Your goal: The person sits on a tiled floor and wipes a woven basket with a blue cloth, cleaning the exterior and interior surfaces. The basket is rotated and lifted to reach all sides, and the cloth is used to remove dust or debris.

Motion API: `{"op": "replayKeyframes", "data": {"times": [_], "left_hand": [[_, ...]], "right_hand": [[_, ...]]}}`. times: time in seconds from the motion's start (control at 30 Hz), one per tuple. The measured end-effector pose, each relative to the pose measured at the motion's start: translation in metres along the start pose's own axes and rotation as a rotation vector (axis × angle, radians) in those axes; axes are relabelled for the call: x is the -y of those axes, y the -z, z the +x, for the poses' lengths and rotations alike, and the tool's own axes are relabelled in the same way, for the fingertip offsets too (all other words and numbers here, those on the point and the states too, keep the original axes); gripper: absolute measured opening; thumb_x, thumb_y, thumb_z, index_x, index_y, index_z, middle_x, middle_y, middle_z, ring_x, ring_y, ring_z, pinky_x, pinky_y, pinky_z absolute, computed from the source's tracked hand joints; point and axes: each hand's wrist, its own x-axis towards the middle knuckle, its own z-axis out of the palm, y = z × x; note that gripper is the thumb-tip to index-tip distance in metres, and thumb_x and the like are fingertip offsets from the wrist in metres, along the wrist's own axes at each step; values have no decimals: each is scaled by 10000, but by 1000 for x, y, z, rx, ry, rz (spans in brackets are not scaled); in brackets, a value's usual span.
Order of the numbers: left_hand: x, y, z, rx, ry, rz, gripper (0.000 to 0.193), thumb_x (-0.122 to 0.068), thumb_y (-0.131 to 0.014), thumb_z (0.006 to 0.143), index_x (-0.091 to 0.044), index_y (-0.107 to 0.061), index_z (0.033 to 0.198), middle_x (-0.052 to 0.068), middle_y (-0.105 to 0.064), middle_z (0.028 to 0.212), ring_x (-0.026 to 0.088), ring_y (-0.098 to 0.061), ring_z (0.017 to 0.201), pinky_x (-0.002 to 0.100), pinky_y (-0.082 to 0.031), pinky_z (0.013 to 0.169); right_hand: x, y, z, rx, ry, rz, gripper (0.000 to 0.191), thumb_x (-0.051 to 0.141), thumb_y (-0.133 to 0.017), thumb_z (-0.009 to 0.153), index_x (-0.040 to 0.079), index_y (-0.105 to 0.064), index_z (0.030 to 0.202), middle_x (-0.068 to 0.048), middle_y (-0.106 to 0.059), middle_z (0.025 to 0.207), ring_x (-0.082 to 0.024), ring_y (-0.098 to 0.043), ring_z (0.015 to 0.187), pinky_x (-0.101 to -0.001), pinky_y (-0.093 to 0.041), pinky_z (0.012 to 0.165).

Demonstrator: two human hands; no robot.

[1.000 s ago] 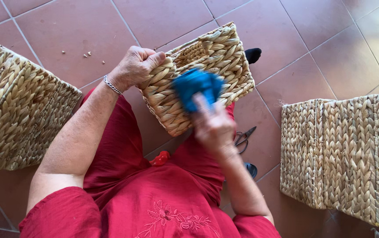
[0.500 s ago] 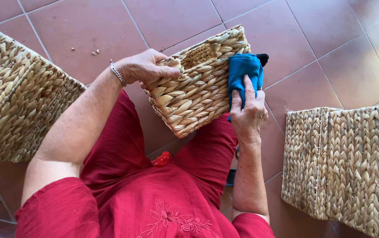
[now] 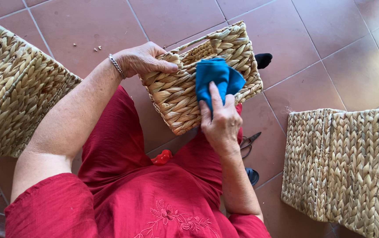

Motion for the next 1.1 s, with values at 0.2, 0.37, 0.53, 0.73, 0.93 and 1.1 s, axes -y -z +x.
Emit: {"op": "replayKeyframes", "data": {"times": [0.2,0.37,0.53,0.73,0.93,1.1], "left_hand": [[-26,-4,-8,-148,-319,367,730,-203,-800,755,-85,-526,1421,114,-764,1113,183,-728,1016,334,-582,909],[-46,-12,-10,-211,-252,609,771,-173,-779,689,-103,-531,1415,172,-756,1041,280,-733,987,376,-583,882],[-56,-16,-11,-231,-220,747,778,-195,-790,671,-98,-528,1397,204,-740,1005,332,-733,960,413,-589,848],[-67,-34,-7,-275,-164,1204,697,-285,-783,750,-7,-514,1330,229,-733,906,382,-736,876,445,-596,794],[-59,-42,-8,-297,-189,1332,744,-233,-720,824,64,-428,1441,227,-733,859,352,-752,814,424,-615,727],[-38,-3,4,-214,-213,566,849,-242,-852,713,-31,-476,1444,148,-737,957,242,-719,915,369,-587,811]], "right_hand": [[5,2,0,-7,28,54,533,260,-754,961,132,-595,1454,-145,-569,1006,-320,-663,831,-436,-568,686],[6,0,5,0,15,74,531,257,-760,956,139,-598,1447,-152,-574,1006,-322,-654,818,-444,-561,676],[6,-3,2,-3,17,67,541,254,-766,958,137,-593,1457,-151,-568,997,-331,-644,846,-454,-552,686],[3,-7,4,-15,36,68,550,249,-772,955,134,-589,1462,-148,-561,999,-328,-643,846,-448,-552,700],[5,-8,5,9,9,73,552,266,-765,956,132,-580,1459,-142,-565,981,-297,-651,817,-422,-561,667],[7,-7,9,-49,63,43,536,282,-762,955,146,-597,1446,-147,-572,994,-316,-647,812,-430,-552,652]]}}
